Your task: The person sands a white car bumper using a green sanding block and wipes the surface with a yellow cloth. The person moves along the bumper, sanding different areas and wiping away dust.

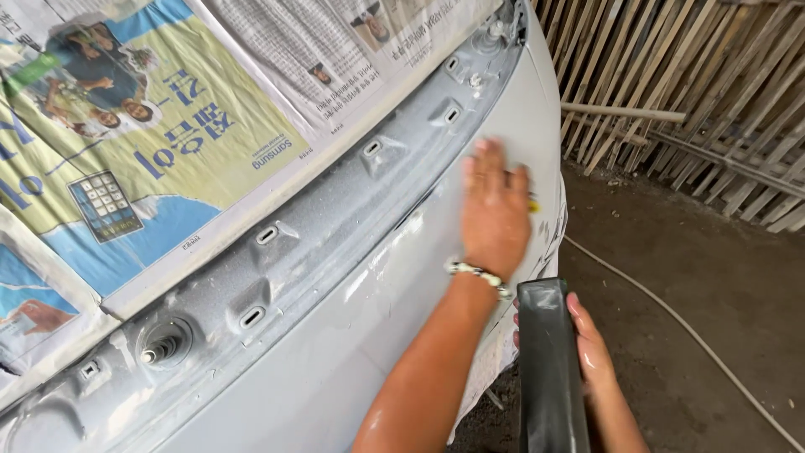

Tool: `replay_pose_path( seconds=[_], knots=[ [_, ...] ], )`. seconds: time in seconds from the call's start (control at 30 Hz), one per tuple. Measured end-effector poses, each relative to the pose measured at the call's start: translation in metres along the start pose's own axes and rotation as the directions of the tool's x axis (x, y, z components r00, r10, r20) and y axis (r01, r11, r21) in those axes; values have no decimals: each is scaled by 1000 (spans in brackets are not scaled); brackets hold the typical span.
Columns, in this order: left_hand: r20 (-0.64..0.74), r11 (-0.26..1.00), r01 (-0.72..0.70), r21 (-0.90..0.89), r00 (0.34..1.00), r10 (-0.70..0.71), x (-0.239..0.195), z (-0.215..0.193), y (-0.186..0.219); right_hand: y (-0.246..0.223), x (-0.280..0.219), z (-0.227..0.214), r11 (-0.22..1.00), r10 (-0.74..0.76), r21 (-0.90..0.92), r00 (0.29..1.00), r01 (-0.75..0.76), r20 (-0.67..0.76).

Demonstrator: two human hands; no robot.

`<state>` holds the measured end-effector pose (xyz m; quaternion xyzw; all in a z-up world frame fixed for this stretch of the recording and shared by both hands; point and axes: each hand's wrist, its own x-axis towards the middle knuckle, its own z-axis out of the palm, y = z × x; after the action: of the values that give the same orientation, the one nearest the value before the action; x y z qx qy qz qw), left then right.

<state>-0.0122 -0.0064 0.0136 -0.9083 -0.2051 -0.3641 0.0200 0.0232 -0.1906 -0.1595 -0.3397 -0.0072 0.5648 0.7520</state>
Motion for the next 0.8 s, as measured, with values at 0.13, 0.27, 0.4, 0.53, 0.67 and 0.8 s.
replay_pose_path(
  seconds=[0.13,0.27,0.4,0.53,0.67,0.8],
  knots=[
    [215,793,243,-558,966,-144,-31,-23,57,-11,2,-37,999,34,-11,999,-34,-21],
    [400,435,434,-789,900,-173,-83,-39,73,-2,3,-82,973,-223,-7,924,232,-312],
    [447,645,455,-613,874,-192,-92,-111,45,6,7,-66,839,-526,-326,801,435,-286],
    [310,875,342,-343,920,-238,-90,-142,3,-18,-28,74,719,-601,-518,789,463,-127],
    [301,965,261,-34,923,-240,-81,-148,-16,-22,-29,117,593,-653,-542,750,596,110],
    [403,963,188,193,880,-253,-65,-144,-11,-22,-28,133,580,-642,-521,745,626,180]
  ],
)
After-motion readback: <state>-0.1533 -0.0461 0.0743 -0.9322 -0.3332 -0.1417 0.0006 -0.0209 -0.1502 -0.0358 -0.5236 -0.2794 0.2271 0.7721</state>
